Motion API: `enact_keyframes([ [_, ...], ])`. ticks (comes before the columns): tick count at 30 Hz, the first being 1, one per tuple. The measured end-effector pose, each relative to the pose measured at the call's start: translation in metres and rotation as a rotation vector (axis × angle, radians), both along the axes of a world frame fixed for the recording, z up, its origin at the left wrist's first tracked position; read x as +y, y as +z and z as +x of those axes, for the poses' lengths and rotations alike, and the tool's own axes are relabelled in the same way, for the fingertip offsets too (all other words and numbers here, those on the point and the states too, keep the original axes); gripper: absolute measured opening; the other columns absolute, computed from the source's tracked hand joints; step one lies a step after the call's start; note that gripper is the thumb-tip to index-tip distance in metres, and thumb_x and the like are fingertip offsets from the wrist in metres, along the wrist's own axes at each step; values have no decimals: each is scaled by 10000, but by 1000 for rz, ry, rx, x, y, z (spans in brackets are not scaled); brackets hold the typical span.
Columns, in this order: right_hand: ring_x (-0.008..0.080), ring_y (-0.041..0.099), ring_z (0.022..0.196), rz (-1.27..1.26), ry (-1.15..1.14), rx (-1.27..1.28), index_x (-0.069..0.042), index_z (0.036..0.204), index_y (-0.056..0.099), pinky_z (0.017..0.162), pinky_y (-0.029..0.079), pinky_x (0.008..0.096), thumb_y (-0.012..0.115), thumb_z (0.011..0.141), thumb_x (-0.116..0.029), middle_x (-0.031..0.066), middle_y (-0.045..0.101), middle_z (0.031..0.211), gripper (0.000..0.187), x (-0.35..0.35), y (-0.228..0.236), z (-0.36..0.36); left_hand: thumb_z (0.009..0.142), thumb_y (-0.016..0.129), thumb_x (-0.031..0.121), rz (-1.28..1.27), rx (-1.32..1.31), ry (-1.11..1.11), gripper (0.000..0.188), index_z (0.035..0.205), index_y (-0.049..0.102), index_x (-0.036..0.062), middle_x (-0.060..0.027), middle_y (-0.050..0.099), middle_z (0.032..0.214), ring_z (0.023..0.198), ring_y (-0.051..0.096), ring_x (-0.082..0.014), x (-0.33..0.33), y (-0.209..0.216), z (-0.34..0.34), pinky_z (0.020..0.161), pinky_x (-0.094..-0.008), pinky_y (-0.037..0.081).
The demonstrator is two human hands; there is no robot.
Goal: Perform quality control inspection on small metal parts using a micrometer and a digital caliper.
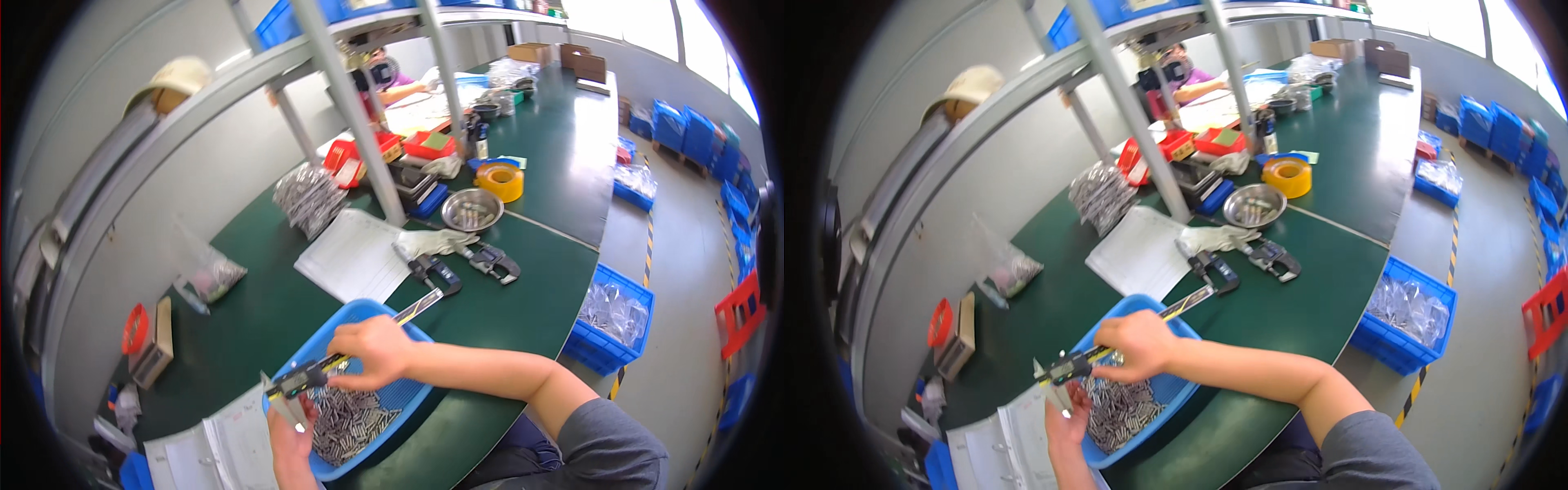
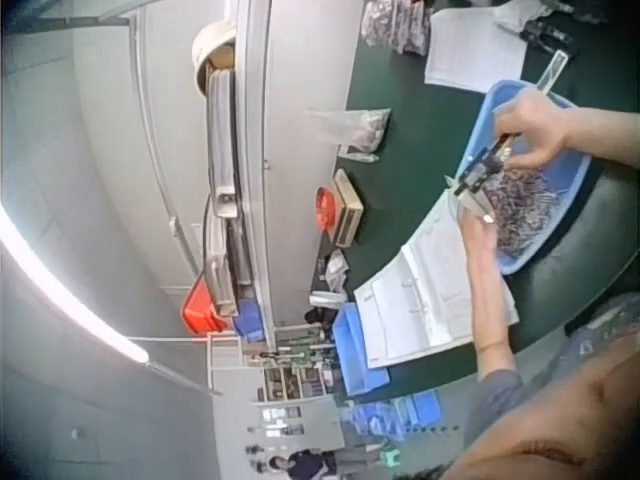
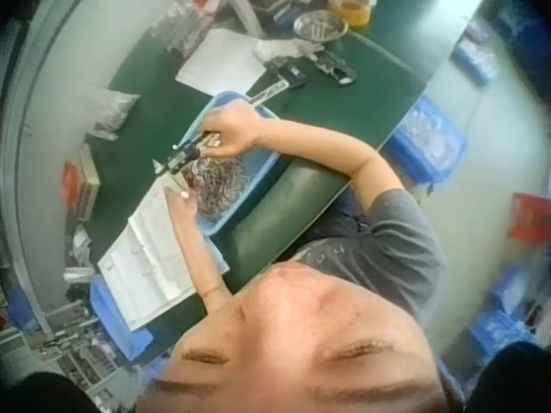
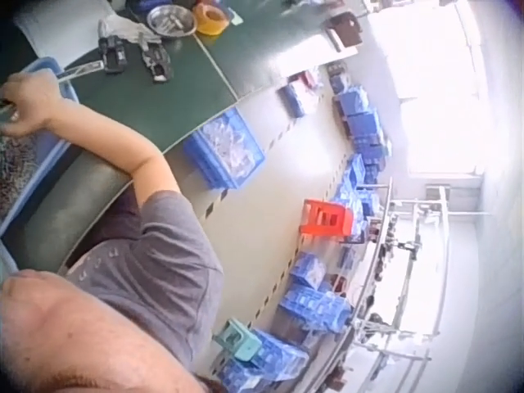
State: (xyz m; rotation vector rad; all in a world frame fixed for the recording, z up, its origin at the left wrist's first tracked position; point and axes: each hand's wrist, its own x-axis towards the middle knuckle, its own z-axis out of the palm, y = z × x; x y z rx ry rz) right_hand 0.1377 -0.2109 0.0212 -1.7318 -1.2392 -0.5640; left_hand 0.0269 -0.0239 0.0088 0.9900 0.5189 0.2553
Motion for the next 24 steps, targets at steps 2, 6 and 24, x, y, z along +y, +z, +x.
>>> enact_keyframes([
  [2,241,538,538,2,-8,-17,-86,738,580,446,410,317,692,609,-322,46,528,633,292,8,2,1,790,550,176,-51,-195,-184,331,1085,478,44,-68,559,885,738,567,-146,15,-2,-10,566,-264,492],
  [6,220,522,508,-19,44,6,-43,749,598,442,399,295,710,583,-282,80,545,612,312,4,3,10,806,551,199,-171,-367,-331,399,1134,454,-5,-110,533,1064,977,520,-196,15,-4,-4,863,-331,421],
  [24,164,425,387,-172,156,-163,-70,683,596,361,294,255,715,520,-310,17,463,535,314,6,11,7,842,505,94,-392,-639,-312,176,1006,561,62,-132,545,1072,952,552,-214,13,-4,-16,815,-337,461],
])
